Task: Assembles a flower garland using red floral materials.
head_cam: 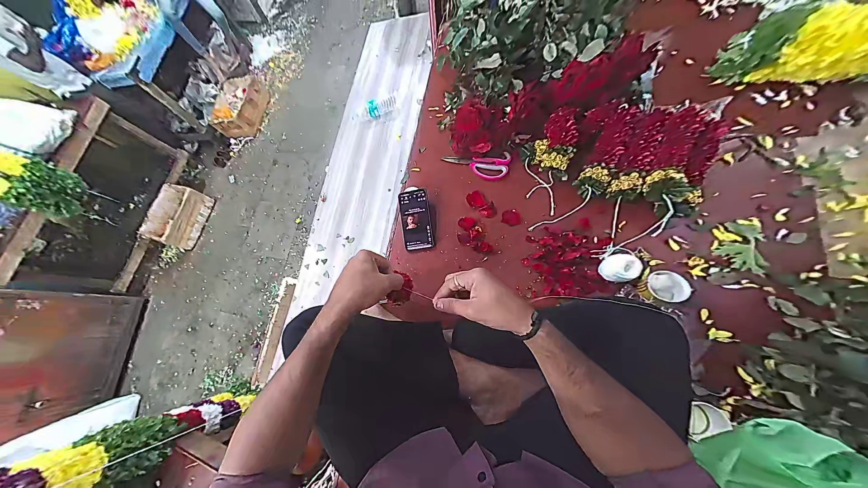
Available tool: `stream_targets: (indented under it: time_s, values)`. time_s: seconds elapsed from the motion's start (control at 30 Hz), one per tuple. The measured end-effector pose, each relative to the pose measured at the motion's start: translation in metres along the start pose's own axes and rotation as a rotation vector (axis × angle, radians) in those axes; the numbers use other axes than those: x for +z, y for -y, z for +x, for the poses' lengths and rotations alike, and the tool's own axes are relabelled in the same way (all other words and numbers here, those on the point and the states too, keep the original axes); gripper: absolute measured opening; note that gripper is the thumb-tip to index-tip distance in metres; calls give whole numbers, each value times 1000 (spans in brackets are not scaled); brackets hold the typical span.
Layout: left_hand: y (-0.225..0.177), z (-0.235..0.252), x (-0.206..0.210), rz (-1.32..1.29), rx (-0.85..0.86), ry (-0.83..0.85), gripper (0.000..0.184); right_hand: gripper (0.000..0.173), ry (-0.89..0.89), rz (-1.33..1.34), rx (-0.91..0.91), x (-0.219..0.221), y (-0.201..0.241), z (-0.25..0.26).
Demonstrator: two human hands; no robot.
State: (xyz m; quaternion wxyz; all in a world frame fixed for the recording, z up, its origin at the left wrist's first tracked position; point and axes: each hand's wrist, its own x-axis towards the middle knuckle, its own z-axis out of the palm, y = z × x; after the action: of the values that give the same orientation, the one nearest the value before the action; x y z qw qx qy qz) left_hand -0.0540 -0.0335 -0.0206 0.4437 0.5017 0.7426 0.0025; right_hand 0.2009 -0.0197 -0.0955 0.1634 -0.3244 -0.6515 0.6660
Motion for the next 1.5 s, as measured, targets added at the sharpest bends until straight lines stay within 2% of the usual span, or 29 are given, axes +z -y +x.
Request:
stream_targets:
  time_s: [0.1,0.17,0.2,0.27,0.3,0.33,0.37,0.4,0.43,0.47,0.5,0.53,0.6,0.7,0.8,0.9,0.97,1.1,1.27,1.3,1.37,1.5]
  values:
    - [-32,-12,-7,309,47,55,27,10,-59,122,-184,-12,19,-8]
    - [-67,-29,-7,494,168,229,26,7,-123,186,-287,-19,23,-10]
    - [-84,-37,-6,504,274,340,23,6,-125,235,-328,-24,21,-9]
    - [-106,-45,-2,311,535,442,14,6,-87,419,-379,-29,12,-6]
    - [-113,-46,1,142,621,430,10,7,-97,525,-340,-29,14,-8]
    - [-119,-46,3,-18,655,393,8,13,-157,581,-212,-29,27,-17]
    - [-124,-44,5,-153,667,331,7,19,-245,523,43,-30,57,-28]
    - [-126,-41,7,-252,660,248,6,19,-276,465,208,-30,71,-32]
    - [-128,-37,8,-301,653,151,6,14,-249,487,174,-25,57,-31]
    - [-128,-32,9,-318,640,44,6,10,-170,562,-35,-22,31,-27]
    - [-126,-26,9,-318,621,-48,6,8,-99,597,-227,-21,14,-19]
    - [-123,-16,9,-317,603,-123,6,7,-58,586,-343,-23,8,-13]
    - [-109,4,8,-323,568,-213,8,6,-67,507,-418,-33,13,-13]
    - [-76,7,4,-240,470,-155,11,7,-178,317,-361,-57,16,-21]
    - [-38,9,-1,-188,324,89,18,7,-245,129,-209,-76,6,-26]
    - [-12,1,0,-281,248,321,19,7,-111,84,-128,-88,2,-30]
    - [-1,-7,3,-365,243,408,16,9,28,89,-132,-91,7,-34]
    - [12,-7,9,-427,281,445,19,11,270,142,-128,-91,13,-38]
    - [29,2,19,-394,302,335,14,14,405,167,-29,-83,6,-30]
    - [31,3,21,-380,295,320,13,15,373,150,22,-84,-1,-26]
    - [36,3,25,-360,276,298,12,19,199,73,174,-93,-27,-19]
    - [39,5,31,-288,254,287,12,16,-326,-286,484,-115,-108,24]
